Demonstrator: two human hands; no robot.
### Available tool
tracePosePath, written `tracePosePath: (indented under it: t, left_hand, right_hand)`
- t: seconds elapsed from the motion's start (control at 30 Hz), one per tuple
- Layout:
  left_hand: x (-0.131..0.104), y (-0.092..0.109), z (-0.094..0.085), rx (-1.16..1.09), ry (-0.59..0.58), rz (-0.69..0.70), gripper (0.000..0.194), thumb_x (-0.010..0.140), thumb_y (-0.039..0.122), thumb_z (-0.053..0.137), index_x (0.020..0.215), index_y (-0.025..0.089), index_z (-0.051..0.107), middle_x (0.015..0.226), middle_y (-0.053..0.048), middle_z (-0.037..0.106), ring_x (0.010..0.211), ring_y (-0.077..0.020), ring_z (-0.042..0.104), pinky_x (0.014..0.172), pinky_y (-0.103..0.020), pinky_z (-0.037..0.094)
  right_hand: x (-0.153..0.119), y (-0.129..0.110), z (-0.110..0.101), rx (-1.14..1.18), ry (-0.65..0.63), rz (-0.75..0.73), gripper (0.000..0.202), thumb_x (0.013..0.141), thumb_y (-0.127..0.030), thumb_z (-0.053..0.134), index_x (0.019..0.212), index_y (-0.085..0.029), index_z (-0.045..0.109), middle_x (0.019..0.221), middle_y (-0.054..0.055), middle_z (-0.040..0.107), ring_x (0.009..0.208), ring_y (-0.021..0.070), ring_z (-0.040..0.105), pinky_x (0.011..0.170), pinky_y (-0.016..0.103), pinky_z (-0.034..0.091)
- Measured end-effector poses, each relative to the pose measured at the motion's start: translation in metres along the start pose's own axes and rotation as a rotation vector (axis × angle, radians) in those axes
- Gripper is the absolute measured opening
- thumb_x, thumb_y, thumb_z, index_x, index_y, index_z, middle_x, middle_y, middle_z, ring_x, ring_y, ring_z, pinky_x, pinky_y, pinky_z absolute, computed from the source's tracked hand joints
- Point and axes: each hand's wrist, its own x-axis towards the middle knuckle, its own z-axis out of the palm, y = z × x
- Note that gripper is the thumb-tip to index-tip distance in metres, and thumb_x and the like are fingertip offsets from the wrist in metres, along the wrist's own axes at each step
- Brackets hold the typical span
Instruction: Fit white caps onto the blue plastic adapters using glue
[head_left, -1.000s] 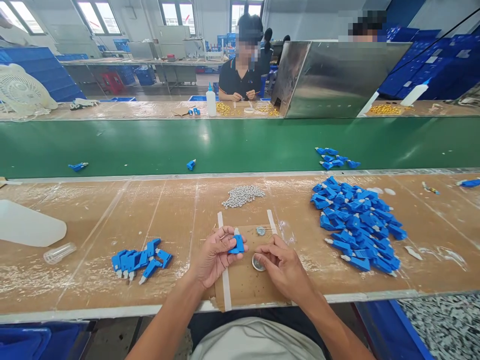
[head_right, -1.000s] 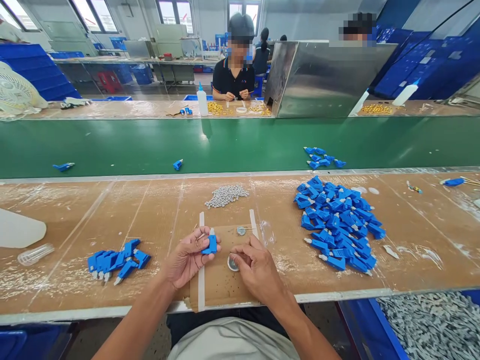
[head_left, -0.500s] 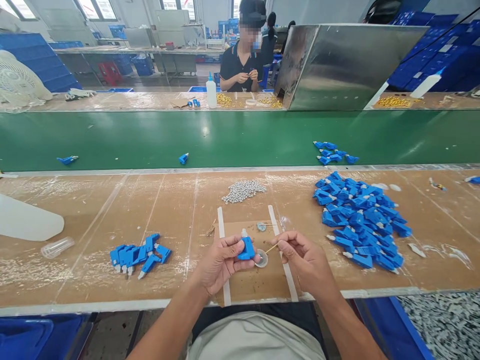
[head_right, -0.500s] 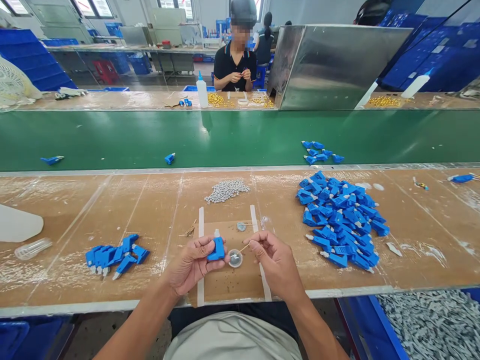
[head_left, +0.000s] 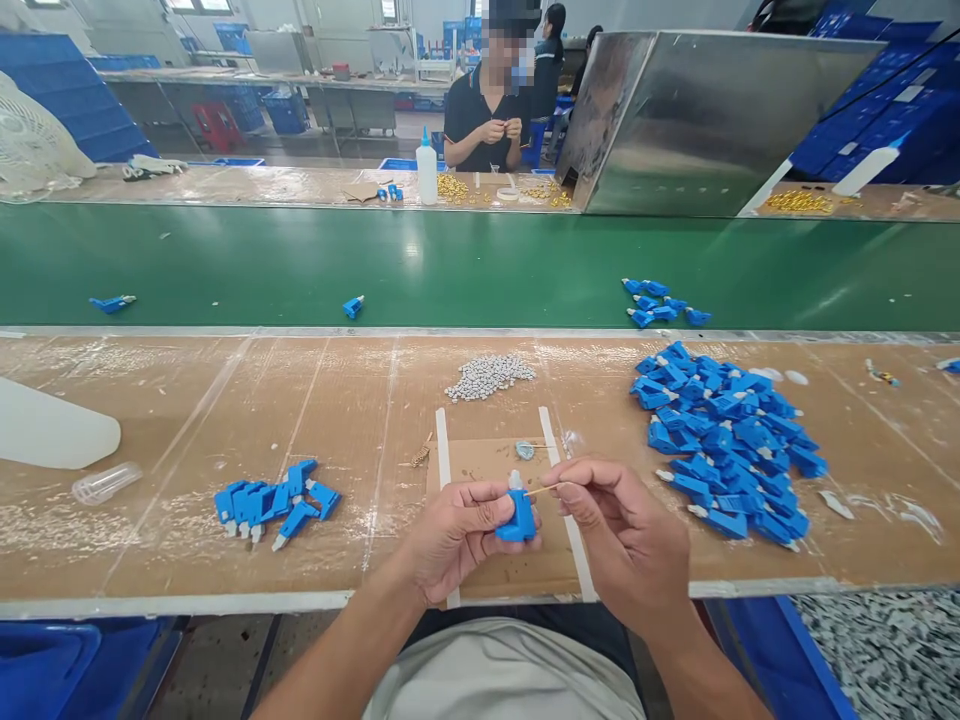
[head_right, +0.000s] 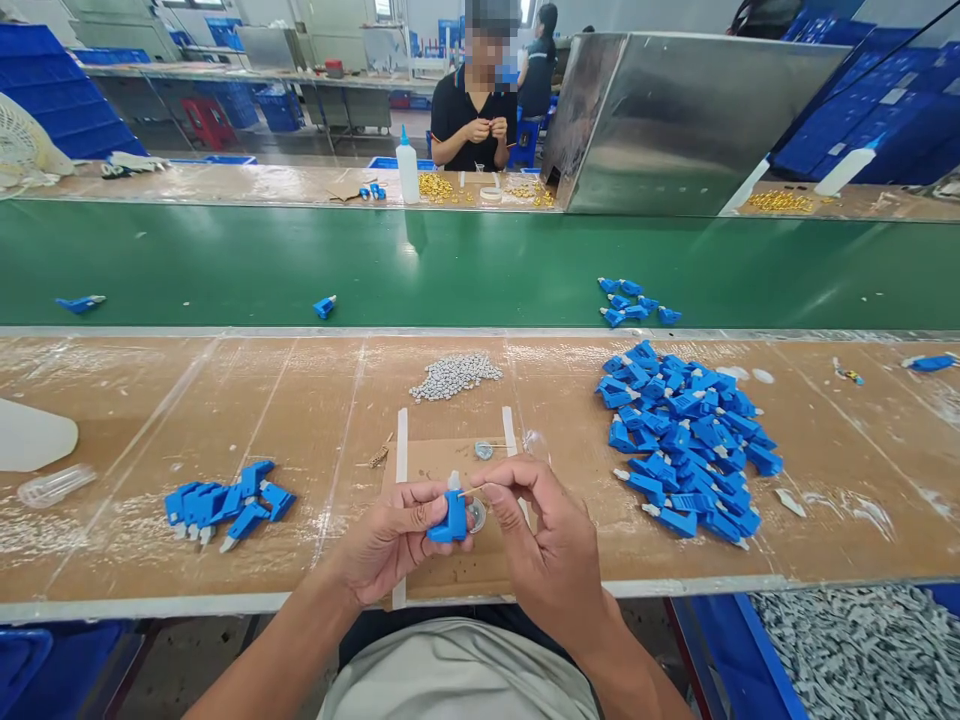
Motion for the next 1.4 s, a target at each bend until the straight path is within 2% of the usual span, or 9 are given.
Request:
tracePosePath:
  t: [0.2,0.5,0.73,0.87,0.97,1.07,1.17,1.27,1.4]
  left_hand:
    - [0.001,-0.002,-0.002,0.002,-0.003,0.007,0.023,0.084,0.028,0.075,0.096,0.008,0.075,0.085,-0.009,0.066,0.078,-0.0172,0.071,0.067,-0.019,0.056]
    - [0.0,-0.004,-0.007,0.0,-0.022,0.003,0.026,0.085,0.027,0.073,0.1,0.006,0.075,0.082,-0.009,0.066,0.078,-0.0172,0.07,0.067,-0.019,0.054]
    - [0.002,-0.006,-0.009,-0.01,-0.037,0.008,0.022,0.087,0.024,0.07,0.099,0.006,0.075,0.084,-0.01,0.068,0.079,-0.0161,0.069,0.067,-0.018,0.054]
    - [0.0,-0.005,-0.013,-0.045,-0.035,0.018,0.022,0.089,0.022,0.068,0.102,0.005,0.075,0.088,-0.011,0.069,0.079,-0.0149,0.07,0.069,-0.018,0.055]
    - [-0.003,-0.003,-0.019,-0.083,0.012,0.017,0.024,0.088,0.021,0.069,0.105,0.005,0.074,0.091,-0.012,0.072,0.08,-0.0158,0.071,0.07,-0.018,0.056]
    - [-0.007,-0.002,-0.028,-0.128,0.07,0.021,0.024,0.085,0.02,0.073,0.103,0.006,0.075,0.089,-0.012,0.075,0.079,-0.0175,0.074,0.071,-0.018,0.058]
    - [-0.009,-0.003,-0.035,-0.169,0.103,0.029,0.024,0.082,0.019,0.076,0.101,0.006,0.076,0.086,-0.012,0.075,0.076,-0.0181,0.075,0.065,-0.016,0.057]
    - [-0.009,-0.004,-0.04,-0.196,0.126,0.047,0.023,0.082,0.017,0.076,0.103,0.007,0.076,0.087,-0.01,0.075,0.075,-0.0163,0.074,0.067,-0.017,0.058]
    - [-0.009,-0.004,-0.045,-0.207,0.154,0.055,0.022,0.083,0.017,0.075,0.103,0.007,0.076,0.089,-0.01,0.075,0.075,-0.0149,0.073,0.072,-0.02,0.059]
  right_hand:
    - [0.001,-0.001,0.0,-0.065,-0.023,-0.056,0.009,0.101,-0.023,0.054,0.103,-0.025,0.062,0.097,0.005,0.071,0.082,0.0193,0.066,0.077,0.033,0.052]
    - [-0.001,0.004,0.003,-0.044,-0.056,-0.245,0.02,0.097,-0.007,0.053,0.106,-0.023,0.059,0.099,0.005,0.068,0.094,0.0206,0.065,0.083,0.035,0.051]
    - [0.0,0.003,0.003,-0.091,-0.132,-0.31,0.024,0.096,-0.003,0.05,0.107,-0.024,0.057,0.094,0.003,0.067,0.09,0.0196,0.064,0.079,0.034,0.049]
    - [0.004,0.001,-0.002,-0.025,-0.09,-0.192,0.014,0.098,-0.011,0.052,0.101,-0.024,0.059,0.095,0.004,0.064,0.095,0.0213,0.062,0.081,0.035,0.048]
    - [0.007,0.005,-0.005,-0.056,-0.073,-0.13,0.009,0.099,-0.018,0.055,0.095,-0.023,0.062,0.099,0.006,0.06,0.098,0.022,0.059,0.08,0.034,0.046]
    - [0.004,0.018,-0.003,-0.121,-0.184,-0.078,0.011,0.1,-0.021,0.054,0.093,-0.022,0.063,0.098,0.005,0.059,0.091,0.0203,0.059,0.074,0.032,0.046]
    - [0.001,0.035,0.002,-0.161,-0.284,0.021,0.01,0.099,-0.028,0.057,0.098,-0.022,0.064,0.096,0.005,0.059,0.074,0.017,0.056,0.065,0.031,0.045]
    - [0.018,0.053,0.005,-0.211,-0.267,0.07,0.015,0.097,-0.034,0.059,0.104,-0.021,0.063,0.093,0.004,0.062,0.069,0.0165,0.057,0.063,0.03,0.047]
    - [0.076,0.077,0.008,-0.336,-0.208,0.012,0.013,0.095,-0.031,0.057,0.091,-0.021,0.064,0.084,0.003,0.067,0.072,0.0195,0.062,0.067,0.032,0.048]
